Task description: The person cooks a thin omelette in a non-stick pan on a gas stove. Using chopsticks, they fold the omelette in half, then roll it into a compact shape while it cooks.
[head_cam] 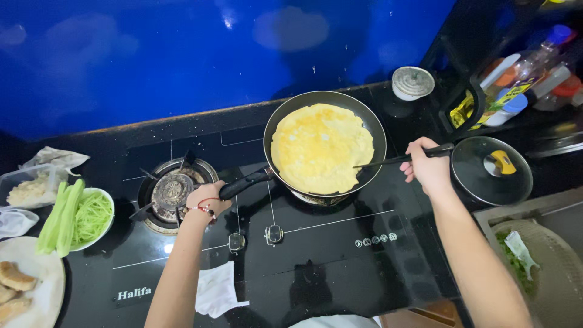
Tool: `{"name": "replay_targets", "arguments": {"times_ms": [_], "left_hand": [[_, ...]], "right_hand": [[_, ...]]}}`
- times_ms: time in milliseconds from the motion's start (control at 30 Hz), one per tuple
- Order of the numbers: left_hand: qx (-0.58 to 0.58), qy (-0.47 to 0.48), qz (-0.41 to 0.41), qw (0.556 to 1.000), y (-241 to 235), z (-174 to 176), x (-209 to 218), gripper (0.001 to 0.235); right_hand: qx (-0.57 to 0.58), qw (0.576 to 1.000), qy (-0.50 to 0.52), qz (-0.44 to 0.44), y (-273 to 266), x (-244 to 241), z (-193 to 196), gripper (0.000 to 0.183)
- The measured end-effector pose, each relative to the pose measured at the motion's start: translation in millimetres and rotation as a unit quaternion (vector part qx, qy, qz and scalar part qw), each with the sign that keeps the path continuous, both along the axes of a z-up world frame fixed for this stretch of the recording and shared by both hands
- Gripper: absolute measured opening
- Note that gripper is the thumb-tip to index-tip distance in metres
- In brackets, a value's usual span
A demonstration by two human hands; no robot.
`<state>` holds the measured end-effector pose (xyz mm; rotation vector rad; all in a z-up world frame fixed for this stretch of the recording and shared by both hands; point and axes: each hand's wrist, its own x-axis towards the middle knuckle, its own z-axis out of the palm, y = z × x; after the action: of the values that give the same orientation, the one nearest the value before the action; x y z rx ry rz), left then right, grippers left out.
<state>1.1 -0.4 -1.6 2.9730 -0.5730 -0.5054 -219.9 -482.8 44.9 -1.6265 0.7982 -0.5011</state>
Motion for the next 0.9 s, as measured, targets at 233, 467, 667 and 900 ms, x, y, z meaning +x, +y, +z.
{"name": "replay_targets", "arguments": {"times_ms": [233, 467, 667, 900], "left_hand": [[-0.017, 0.001, -0.011, 1.000, 3.2, -3.3, 0.9, 0.047], [-0.021, -0.005, -0.012, 1.000, 1.4, -2.6, 2.0, 0.053], [0.039, -0.006, -0.056, 0.998, -17.2, 37.5, -16.0, 0.088], [-0.244, -0.255, -0.316, 0.881, -102.7, 109.3, -49.3, 0.104]], "right_hand": [[0.147, 0.975, -0.155, -0.057, -26.1, -24.9, -70.2, 0.017], [0.116, 0.970, -0.197, -0.085, -14.1, -30.5, -95.0, 0.019], [-0.054, 0.993, -0.102, -0.035, 22.0, -12.5, -30.2, 0.025], [-0.361, 0.923, -0.022, 0.132, 63.6, 13.2, 84.9, 0.017]]}}
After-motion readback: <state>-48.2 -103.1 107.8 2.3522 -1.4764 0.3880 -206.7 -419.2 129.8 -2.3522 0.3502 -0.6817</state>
